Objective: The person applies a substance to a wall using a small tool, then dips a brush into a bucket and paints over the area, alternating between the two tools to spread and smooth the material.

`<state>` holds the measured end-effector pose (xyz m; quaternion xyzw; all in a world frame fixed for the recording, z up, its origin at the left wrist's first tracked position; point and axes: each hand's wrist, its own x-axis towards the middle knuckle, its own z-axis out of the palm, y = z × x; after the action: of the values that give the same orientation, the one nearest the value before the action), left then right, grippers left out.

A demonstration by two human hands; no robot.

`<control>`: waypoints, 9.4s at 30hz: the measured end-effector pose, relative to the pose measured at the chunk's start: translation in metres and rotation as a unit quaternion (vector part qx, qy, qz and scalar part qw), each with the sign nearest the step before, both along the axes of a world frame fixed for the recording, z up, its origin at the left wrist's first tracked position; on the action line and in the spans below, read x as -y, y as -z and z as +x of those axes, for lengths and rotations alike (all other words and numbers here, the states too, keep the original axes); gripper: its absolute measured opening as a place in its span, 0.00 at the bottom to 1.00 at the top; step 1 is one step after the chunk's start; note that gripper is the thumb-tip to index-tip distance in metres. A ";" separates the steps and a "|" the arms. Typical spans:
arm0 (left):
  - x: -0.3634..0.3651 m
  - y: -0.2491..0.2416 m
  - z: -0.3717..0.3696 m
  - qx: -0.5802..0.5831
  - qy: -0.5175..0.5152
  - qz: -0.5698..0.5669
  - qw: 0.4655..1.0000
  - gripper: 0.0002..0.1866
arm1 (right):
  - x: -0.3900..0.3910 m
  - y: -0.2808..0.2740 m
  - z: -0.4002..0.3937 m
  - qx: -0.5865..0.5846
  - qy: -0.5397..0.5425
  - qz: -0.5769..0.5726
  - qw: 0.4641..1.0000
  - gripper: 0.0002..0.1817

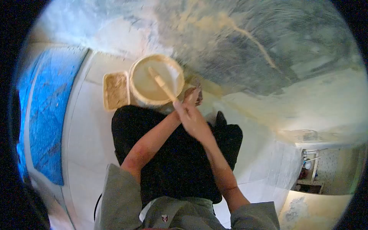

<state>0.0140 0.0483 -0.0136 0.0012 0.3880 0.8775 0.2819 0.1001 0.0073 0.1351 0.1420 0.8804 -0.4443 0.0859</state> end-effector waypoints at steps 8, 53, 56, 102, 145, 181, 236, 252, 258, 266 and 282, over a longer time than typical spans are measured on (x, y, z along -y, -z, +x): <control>-0.017 0.024 0.002 0.076 0.037 0.022 0.996 0.18 | 0.001 -0.035 -0.005 -0.072 -0.027 0.130 0.989 0.26; 0.019 -0.002 -0.022 0.207 -0.013 -0.045 0.977 0.12 | -0.045 -0.089 -0.024 -0.119 0.075 0.499 0.855 0.21; 0.018 0.003 -0.026 0.195 -0.010 -0.018 0.981 0.12 | -0.051 -0.130 -0.027 -0.147 0.073 0.534 0.829 0.18; 0.024 -0.014 -0.022 0.193 0.016 -0.018 0.981 0.12 | -0.103 -0.239 0.024 -0.313 0.221 0.595 0.706 0.16; 0.017 -0.004 -0.012 0.183 0.015 -0.006 0.983 0.13 | -0.019 -0.200 -0.056 -0.160 0.074 0.473 0.863 0.18; -0.012 0.025 -0.018 0.139 -0.002 0.036 0.990 0.12 | 0.021 -0.080 -0.095 -0.122 0.023 0.455 0.882 0.12; 0.028 -0.021 -0.014 0.185 0.022 -0.021 0.982 0.11 | -0.035 -0.192 -0.081 -0.470 0.195 0.611 0.607 0.20; 0.028 -0.013 -0.013 0.196 0.024 -0.054 0.979 0.13 | -0.058 0.013 -0.029 -0.075 0.152 0.453 0.875 0.20; 0.030 -0.024 -0.013 0.205 0.036 -0.015 0.978 0.12 | -0.133 -0.040 -0.021 0.045 0.117 0.429 0.894 0.17; 0.032 -0.010 -0.018 0.177 0.033 -0.002 0.984 0.11 | -0.133 -0.184 0.036 -0.155 0.201 0.524 0.813 0.16; 0.027 0.006 -0.018 0.143 0.068 -0.051 0.986 0.09 | -0.125 -0.011 0.018 -0.194 0.365 0.401 0.817 0.24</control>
<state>-0.0044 0.0218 -0.0201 -0.1125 0.3871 0.8265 0.3930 0.1179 0.1324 0.1463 0.3856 0.8626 -0.0689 -0.3202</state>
